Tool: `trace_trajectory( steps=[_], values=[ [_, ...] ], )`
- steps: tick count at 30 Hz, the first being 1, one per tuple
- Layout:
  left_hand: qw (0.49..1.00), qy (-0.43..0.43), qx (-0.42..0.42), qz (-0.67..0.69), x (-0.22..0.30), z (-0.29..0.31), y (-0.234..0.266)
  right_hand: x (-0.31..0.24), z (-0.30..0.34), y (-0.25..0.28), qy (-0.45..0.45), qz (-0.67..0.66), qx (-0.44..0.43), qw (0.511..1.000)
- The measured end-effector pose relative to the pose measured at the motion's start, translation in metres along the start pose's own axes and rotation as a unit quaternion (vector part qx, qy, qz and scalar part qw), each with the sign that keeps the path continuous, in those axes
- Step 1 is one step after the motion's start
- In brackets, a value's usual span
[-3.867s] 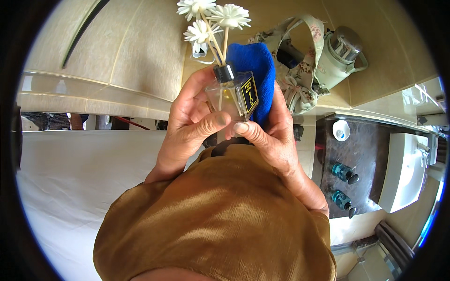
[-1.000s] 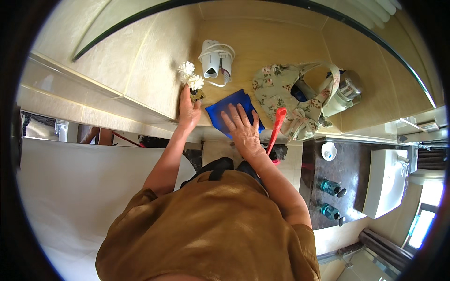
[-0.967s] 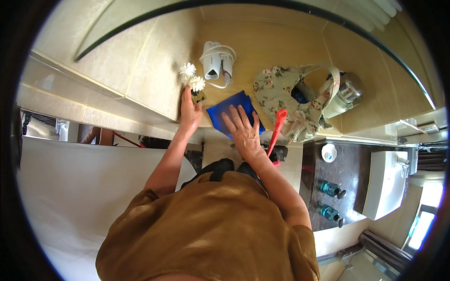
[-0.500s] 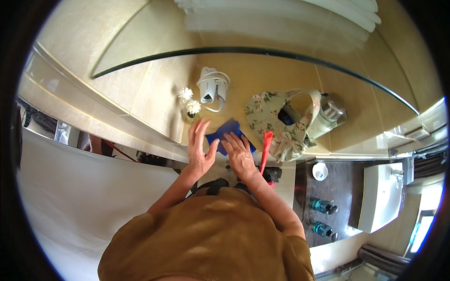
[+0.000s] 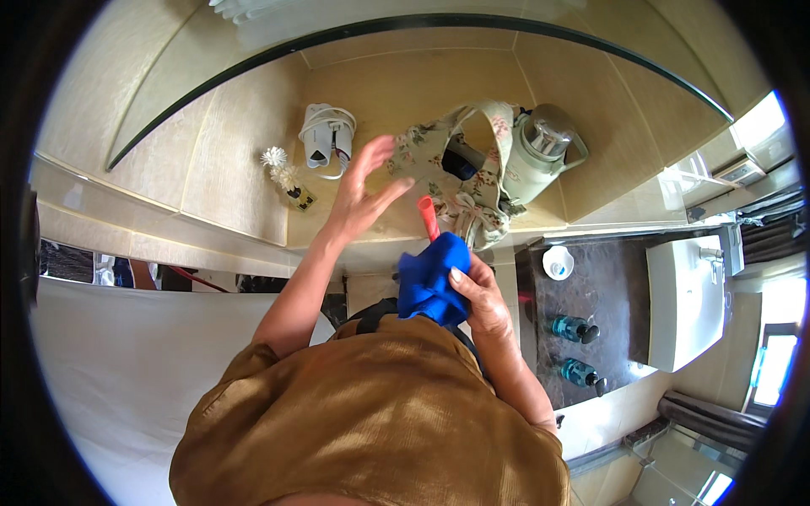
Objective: The person cleans a bathroom vanity area using a blue cloth. They wipe the countertop, a hairdryer, a decorative flower diffuser, a floral bag, a thermos, and several soap bottles. The person also wipes a white tray and the sink area.
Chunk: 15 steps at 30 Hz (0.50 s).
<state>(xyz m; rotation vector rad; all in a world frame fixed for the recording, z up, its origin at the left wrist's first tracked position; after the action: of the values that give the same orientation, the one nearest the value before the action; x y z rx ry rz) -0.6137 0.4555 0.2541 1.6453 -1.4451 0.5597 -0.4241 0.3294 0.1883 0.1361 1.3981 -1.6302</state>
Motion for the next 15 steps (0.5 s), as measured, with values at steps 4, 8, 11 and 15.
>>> trace_trajectory(
  steps=[4,8,11,15],
  values=[
    [0.996,-0.022,-0.061,-0.059,-0.005,-0.037,-0.031,-0.016,0.030,0.021,0.098,0.027,0.098,0.990],
    [0.972,-0.082,-0.071,-0.207,0.002,-0.064,-0.050,-0.035,0.048,0.059,0.188,-0.064,0.172,0.965],
    [0.955,-0.097,-0.064,-0.274,-0.006,-0.081,-0.056,-0.040,0.053,0.083,0.210,-0.070,0.182,0.958],
    [0.979,-0.009,-0.093,-0.181,-0.043,-0.080,-0.066,-0.032,0.050,0.097,0.174,0.007,0.295,0.939]
  ],
)
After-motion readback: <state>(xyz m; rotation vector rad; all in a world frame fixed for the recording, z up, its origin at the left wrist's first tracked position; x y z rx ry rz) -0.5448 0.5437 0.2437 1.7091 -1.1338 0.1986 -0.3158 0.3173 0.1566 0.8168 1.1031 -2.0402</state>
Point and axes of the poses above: each hand's wrist, its own z-axis away from the middle knuckle, its own y-axis out of the back of the hand, x = y × z, the point moved 6 cm from there along -z, towards the middle knuckle, and after that the axes turned 14 degrees about -y, right-handed, at the moved point
